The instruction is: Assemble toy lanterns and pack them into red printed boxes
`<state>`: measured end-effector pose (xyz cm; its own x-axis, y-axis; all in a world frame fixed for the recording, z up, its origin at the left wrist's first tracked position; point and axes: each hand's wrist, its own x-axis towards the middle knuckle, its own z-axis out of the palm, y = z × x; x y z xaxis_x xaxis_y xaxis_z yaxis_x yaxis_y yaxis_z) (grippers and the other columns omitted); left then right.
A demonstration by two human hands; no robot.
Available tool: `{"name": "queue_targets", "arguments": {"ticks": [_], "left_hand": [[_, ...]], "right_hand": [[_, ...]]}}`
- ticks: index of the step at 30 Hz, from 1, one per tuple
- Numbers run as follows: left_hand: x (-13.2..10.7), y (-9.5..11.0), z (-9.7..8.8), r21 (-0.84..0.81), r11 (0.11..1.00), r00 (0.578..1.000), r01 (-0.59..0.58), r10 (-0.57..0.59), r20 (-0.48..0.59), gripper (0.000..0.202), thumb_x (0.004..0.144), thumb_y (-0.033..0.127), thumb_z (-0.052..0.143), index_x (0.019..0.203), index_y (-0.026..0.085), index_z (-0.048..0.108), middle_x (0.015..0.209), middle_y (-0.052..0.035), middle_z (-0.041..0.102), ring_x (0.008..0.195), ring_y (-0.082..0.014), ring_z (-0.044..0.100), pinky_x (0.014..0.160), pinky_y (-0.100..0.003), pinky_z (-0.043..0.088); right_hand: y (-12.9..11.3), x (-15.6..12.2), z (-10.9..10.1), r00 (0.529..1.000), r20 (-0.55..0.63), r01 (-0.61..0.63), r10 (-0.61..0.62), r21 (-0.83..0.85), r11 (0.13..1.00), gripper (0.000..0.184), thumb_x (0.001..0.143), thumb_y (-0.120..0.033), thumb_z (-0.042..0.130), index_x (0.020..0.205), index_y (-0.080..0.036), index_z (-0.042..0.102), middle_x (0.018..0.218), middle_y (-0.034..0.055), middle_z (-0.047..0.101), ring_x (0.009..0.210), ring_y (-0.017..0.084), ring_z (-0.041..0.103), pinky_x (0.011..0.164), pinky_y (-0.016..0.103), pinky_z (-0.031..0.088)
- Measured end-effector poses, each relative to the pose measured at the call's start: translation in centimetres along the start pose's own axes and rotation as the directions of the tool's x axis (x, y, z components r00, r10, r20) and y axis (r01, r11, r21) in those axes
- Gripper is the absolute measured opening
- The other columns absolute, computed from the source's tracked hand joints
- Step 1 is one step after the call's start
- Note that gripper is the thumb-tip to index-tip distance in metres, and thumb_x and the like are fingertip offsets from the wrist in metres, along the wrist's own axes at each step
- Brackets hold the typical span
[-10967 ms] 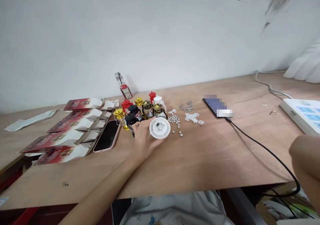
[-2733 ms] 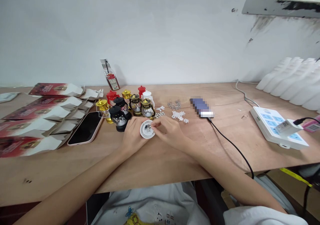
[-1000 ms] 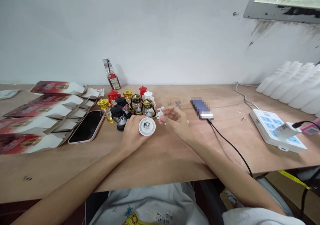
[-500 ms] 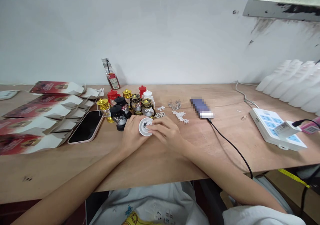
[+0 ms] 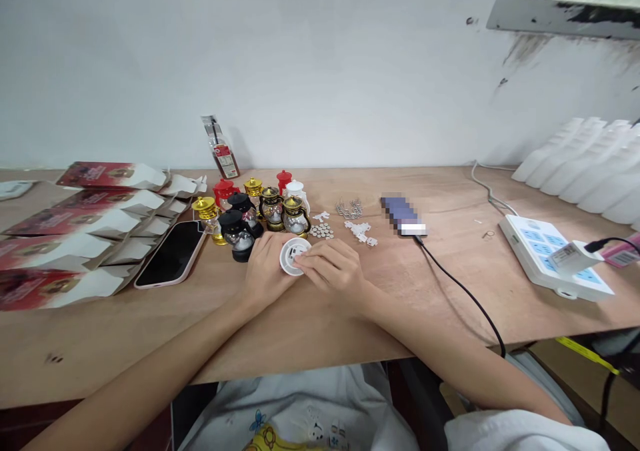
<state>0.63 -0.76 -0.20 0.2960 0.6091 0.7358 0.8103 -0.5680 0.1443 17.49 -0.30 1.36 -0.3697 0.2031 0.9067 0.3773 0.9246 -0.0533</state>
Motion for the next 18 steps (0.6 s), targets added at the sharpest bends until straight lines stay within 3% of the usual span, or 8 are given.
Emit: {"name": "queue_targets", "arguments": {"ticks": [13,18], "left_hand": [[0.14,0.02,-0.14,-0.003,1.000,0.999,-0.027,0.027,-0.034,0.020,0.087,0.033,0.050,0.100,0.018,0.052,0.092,-0.0068,0.064,0.085,-0.0220,0.053,0.070,-0.033,0.038],[0.21,-0.11,-0.16,0.021,0.999,0.997,-0.047,0.048,-0.052,0.022,0.088,0.035,0.049,0.099,0.016,0.053,0.089,-0.0072,0.064,0.083,-0.0223,0.053,0.068,-0.032,0.037]], "right_hand": [[-0.42,0.25,-0.12,0.998,0.043,0.048,-0.045,-0.080,0.996,0.013,0.082,-0.009,0.058,0.086,-0.020,0.065,0.078,0.0034,0.071,0.078,0.017,0.065,0.067,0.031,0.053],[-0.76,0.36,-0.06,0.996,0.066,-0.055,0.059,-0.051,0.997,0.012,0.084,-0.012,0.058,0.087,-0.021,0.065,0.083,0.0028,0.070,0.081,0.017,0.063,0.073,0.034,0.052]]}}
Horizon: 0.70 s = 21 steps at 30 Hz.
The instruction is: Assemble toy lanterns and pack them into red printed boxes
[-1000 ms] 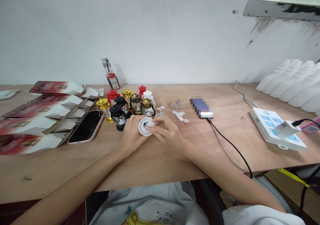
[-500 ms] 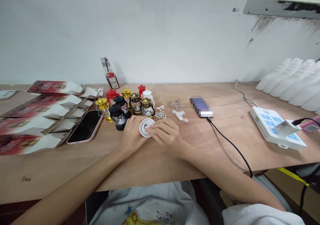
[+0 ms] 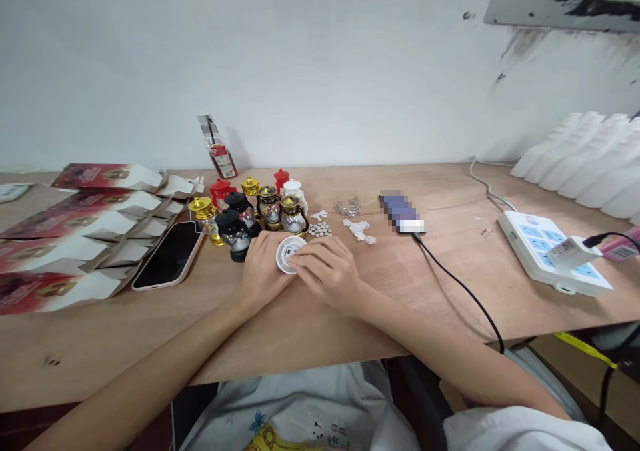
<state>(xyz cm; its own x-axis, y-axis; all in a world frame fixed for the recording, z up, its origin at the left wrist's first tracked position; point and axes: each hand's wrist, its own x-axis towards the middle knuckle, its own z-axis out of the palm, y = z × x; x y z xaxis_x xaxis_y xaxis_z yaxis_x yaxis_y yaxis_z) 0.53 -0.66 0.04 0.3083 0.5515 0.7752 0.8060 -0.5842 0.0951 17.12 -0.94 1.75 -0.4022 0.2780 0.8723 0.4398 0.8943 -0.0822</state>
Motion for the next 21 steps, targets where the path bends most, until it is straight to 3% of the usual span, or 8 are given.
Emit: {"name": "queue_targets", "arguments": {"ticks": [4,6,13,21], "left_hand": [[0.06,-0.09,-0.05,0.036,0.998,0.998,-0.053,0.054,-0.031,0.028,0.088,0.039,0.049,0.102,0.014,0.053,0.091,-0.0083,0.065,0.083,-0.0229,0.052,0.069,-0.033,0.036],[0.06,-0.13,-0.05,0.057,0.997,0.997,-0.058,0.060,-0.043,0.029,0.088,0.039,0.050,0.102,0.014,0.053,0.091,-0.0087,0.065,0.083,-0.0231,0.052,0.068,-0.033,0.036],[0.06,-0.07,0.00,0.093,0.994,0.996,-0.063,0.067,-0.050,0.030,0.087,0.040,0.051,0.100,0.013,0.053,0.087,-0.0089,0.065,0.080,-0.0234,0.051,0.067,-0.033,0.035],[0.16,0.02,-0.10,0.165,0.984,0.996,-0.069,0.077,-0.041,0.032,0.088,0.042,0.046,0.100,0.014,0.055,0.086,-0.0093,0.065,0.077,-0.0238,0.051,0.066,-0.033,0.033]], "right_hand": [[-0.20,0.29,0.13,0.978,-0.020,-0.205,0.210,0.128,0.970,0.014,0.081,-0.018,0.064,0.094,-0.019,0.062,0.098,0.0090,0.065,0.094,0.019,0.062,0.083,0.038,0.052],[-0.19,0.33,0.18,0.968,0.006,-0.247,0.249,0.169,0.954,0.015,0.082,-0.018,0.062,0.097,-0.020,0.060,0.103,0.0095,0.064,0.099,0.019,0.061,0.086,0.038,0.052],[0.27,-0.37,0.60,0.999,-0.048,-0.013,0.016,0.065,0.998,0.014,0.082,-0.008,0.057,0.090,-0.019,0.058,0.094,0.0080,0.067,0.091,0.018,0.064,0.079,0.035,0.054],[0.35,-0.44,0.44,0.998,-0.049,0.037,-0.042,-0.086,0.996,0.014,0.081,-0.009,0.061,0.091,-0.019,0.060,0.087,0.0067,0.068,0.085,0.018,0.062,0.073,0.034,0.054]]}}
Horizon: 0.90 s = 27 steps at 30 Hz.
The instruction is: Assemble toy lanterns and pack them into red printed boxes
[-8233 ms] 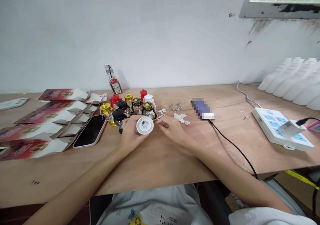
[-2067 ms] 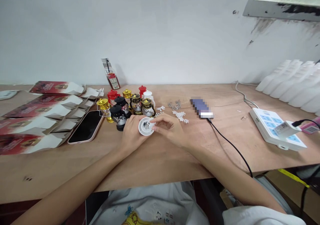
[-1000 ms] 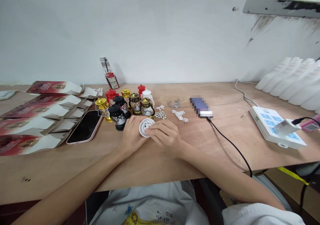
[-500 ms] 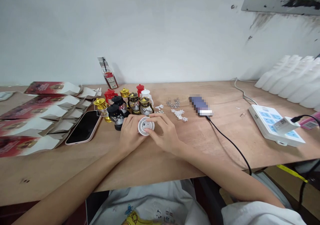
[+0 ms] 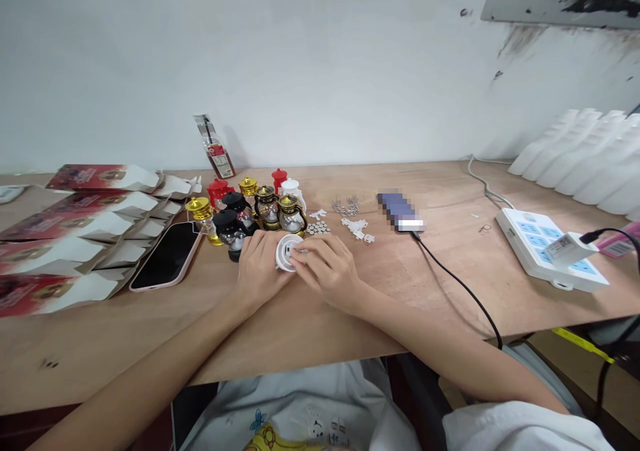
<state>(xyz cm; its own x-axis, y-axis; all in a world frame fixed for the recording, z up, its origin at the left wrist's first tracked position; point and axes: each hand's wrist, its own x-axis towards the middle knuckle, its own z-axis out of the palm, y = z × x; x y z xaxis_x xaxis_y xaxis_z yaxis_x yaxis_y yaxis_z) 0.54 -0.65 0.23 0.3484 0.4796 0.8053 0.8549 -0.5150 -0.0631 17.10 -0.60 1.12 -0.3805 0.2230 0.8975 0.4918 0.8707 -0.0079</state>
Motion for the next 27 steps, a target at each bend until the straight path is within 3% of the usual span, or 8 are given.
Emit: {"name": "queue_targets", "arguments": {"ticks": [7,19,21,24,27], "left_hand": [[-0.03,0.07,0.04,-0.014,1.000,0.999,0.020,-0.020,0.025,0.032,0.088,0.043,0.047,0.099,0.014,0.055,0.085,-0.0084,0.065,0.077,-0.0234,0.050,0.066,-0.034,0.033],[-0.08,0.21,-0.11,-0.067,0.997,1.000,0.027,-0.026,0.010,0.030,0.087,0.040,0.051,0.101,0.014,0.053,0.086,-0.0084,0.064,0.080,-0.0231,0.051,0.067,-0.033,0.033],[-0.10,0.14,-0.07,-0.077,0.997,1.000,0.028,-0.028,0.009,0.031,0.086,0.041,0.051,0.101,0.014,0.053,0.086,-0.0084,0.064,0.079,-0.0230,0.051,0.067,-0.033,0.034],[-0.10,-0.02,-0.02,-0.086,0.996,0.999,0.033,-0.032,0.012,0.030,0.086,0.041,0.051,0.101,0.015,0.053,0.087,-0.0082,0.065,0.079,-0.0228,0.051,0.067,-0.033,0.034],[-0.06,-0.14,-0.05,-0.090,0.995,1.000,0.031,-0.031,-0.001,0.028,0.086,0.039,0.051,0.101,0.015,0.053,0.087,-0.0079,0.065,0.078,-0.0226,0.052,0.067,-0.033,0.034]], "right_hand": [[0.11,0.15,-0.04,0.996,-0.028,0.076,-0.079,-0.109,0.991,0.012,0.080,-0.009,0.062,0.087,-0.019,0.061,0.083,0.0040,0.069,0.078,0.016,0.060,0.067,0.031,0.050],[0.79,-0.20,0.03,0.968,-0.044,0.237,-0.246,-0.145,0.961,0.020,0.075,-0.007,0.068,0.090,-0.018,0.062,0.083,0.0013,0.071,0.076,0.016,0.061,0.069,0.031,0.049],[0.59,-0.10,-0.01,0.984,-0.053,0.162,-0.168,-0.098,0.982,0.018,0.076,-0.008,0.067,0.089,-0.019,0.062,0.081,0.0019,0.070,0.075,0.016,0.061,0.068,0.031,0.049],[0.18,0.19,-0.04,0.998,-0.025,-0.055,0.056,0.045,0.997,0.011,0.080,-0.014,0.064,0.089,-0.020,0.061,0.087,0.0050,0.067,0.082,0.017,0.061,0.073,0.034,0.051],[0.04,0.38,0.08,0.954,0.061,-0.300,0.294,0.247,0.921,0.020,0.081,-0.023,0.065,0.100,-0.020,0.058,0.102,0.0083,0.064,0.098,0.020,0.061,0.084,0.038,0.052]]}}
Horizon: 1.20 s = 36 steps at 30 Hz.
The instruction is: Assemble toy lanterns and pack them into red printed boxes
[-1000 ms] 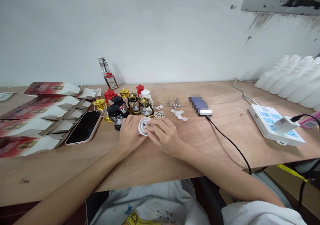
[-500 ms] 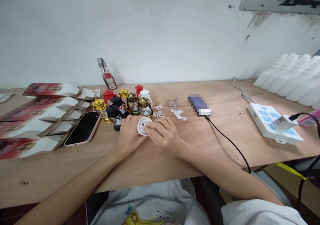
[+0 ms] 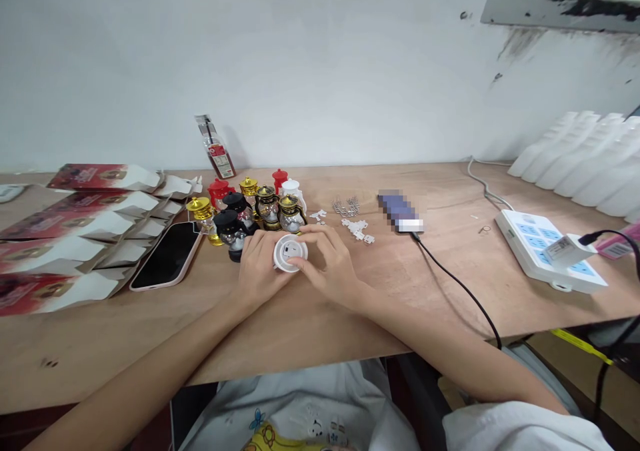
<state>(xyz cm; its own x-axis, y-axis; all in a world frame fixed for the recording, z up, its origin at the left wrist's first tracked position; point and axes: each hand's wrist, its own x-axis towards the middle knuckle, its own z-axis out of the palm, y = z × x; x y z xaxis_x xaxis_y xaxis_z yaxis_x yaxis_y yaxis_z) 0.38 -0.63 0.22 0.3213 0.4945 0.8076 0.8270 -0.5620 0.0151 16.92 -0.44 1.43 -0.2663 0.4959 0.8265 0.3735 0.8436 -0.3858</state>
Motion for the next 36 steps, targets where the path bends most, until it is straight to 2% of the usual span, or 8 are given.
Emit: {"name": "queue_targets", "arguments": {"ticks": [2,4,7,12,16,19,32,36], "left_hand": [[0.0,0.0,0.0,-0.005,1.000,1.000,-0.009,0.009,-0.016,0.026,0.086,0.038,0.051,0.100,0.016,0.053,0.086,-0.0079,0.066,0.077,-0.0226,0.052,0.066,-0.033,0.033],[0.0,0.1,-0.1,-0.014,1.000,1.000,-0.019,0.018,-0.024,0.026,0.087,0.038,0.051,0.099,0.015,0.053,0.087,-0.0082,0.066,0.077,-0.0225,0.052,0.066,-0.033,0.033],[0.0,0.2,0.0,-0.025,0.999,0.999,-0.025,0.024,-0.035,0.028,0.086,0.039,0.051,0.100,0.015,0.053,0.087,-0.0086,0.066,0.078,-0.0224,0.052,0.065,-0.033,0.034],[-0.1,0.3,0.0,-0.024,1.000,1.000,-0.013,0.013,-0.010,0.028,0.085,0.035,0.053,0.102,0.013,0.053,0.087,-0.0092,0.065,0.079,-0.0229,0.052,0.066,-0.033,0.034],[-0.1,0.5,-0.1,-0.032,0.999,1.000,-0.021,0.021,-0.014,0.026,0.086,0.035,0.051,0.101,0.014,0.053,0.087,-0.0087,0.065,0.079,-0.0228,0.052,0.066,-0.033,0.034],[0.0,0.6,-0.1,-0.036,0.999,0.999,-0.030,0.029,-0.025,0.025,0.086,0.035,0.050,0.100,0.014,0.053,0.086,-0.0084,0.065,0.078,-0.0223,0.052,0.066,-0.033,0.034],[-0.2,0.9,-0.1,-0.081,0.996,0.999,-0.036,0.035,-0.011,0.024,0.086,0.035,0.049,0.100,0.016,0.053,0.086,-0.0081,0.066,0.078,-0.0218,0.054,0.067,-0.034,0.034],[-0.2,0.6,-0.2,-0.122,0.990,0.996,-0.075,0.069,-0.049,0.024,0.086,0.034,0.050,0.101,0.016,0.052,0.085,-0.0075,0.066,0.078,-0.0212,0.054,0.067,-0.033,0.035]], "right_hand": [[0.1,0.0,0.1,0.991,0.066,-0.124,0.115,0.148,0.981,0.030,0.081,-0.026,0.065,0.108,-0.020,0.053,0.106,0.0085,0.064,0.100,0.019,0.062,0.085,0.036,0.053],[0.3,-0.1,0.2,0.981,0.130,-0.168,0.141,0.227,0.959,0.031,0.083,-0.027,0.062,0.112,-0.020,0.051,0.105,0.0079,0.064,0.095,0.017,0.065,0.083,0.034,0.055],[0.3,-0.3,0.3,0.992,0.121,-0.067,0.046,0.178,0.982,0.022,0.086,-0.022,0.057,0.107,-0.019,0.053,0.101,0.0083,0.065,0.096,0.017,0.064,0.083,0.034,0.054],[0.1,-0.5,0.4,0.985,-0.014,0.173,-0.173,-0.045,0.984,0.005,0.085,-0.013,0.056,0.087,-0.017,0.057,0.102,0.0118,0.064,0.097,0.019,0.063,0.081,0.034,0.054],[0.6,-0.4,0.3,0.920,-0.048,0.367,-0.389,-0.242,0.898,0.012,0.080,-0.011,0.062,0.084,-0.020,0.057,0.083,0.0050,0.067,0.086,0.018,0.063,0.072,0.032,0.054],[1.0,-0.3,0.0,0.877,-0.038,0.441,-0.479,-0.330,0.835,0.014,0.078,-0.012,0.065,0.085,-0.021,0.057,0.076,0.0013,0.068,0.078,0.016,0.063,0.067,0.030,0.052],[1.5,-0.5,0.1,0.831,-0.101,0.500,-0.547,-0.295,0.814,0.011,0.080,-0.015,0.063,0.085,-0.025,0.059,0.077,-0.0010,0.067,0.072,0.014,0.062,0.065,0.030,0.049],[0.9,-0.3,-0.1,0.865,-0.058,0.467,-0.499,-0.272,0.841,0.011,0.080,-0.015,0.062,0.080,-0.025,0.058,0.077,-0.0016,0.067,0.073,0.014,0.062,0.067,0.031,0.048]]}}
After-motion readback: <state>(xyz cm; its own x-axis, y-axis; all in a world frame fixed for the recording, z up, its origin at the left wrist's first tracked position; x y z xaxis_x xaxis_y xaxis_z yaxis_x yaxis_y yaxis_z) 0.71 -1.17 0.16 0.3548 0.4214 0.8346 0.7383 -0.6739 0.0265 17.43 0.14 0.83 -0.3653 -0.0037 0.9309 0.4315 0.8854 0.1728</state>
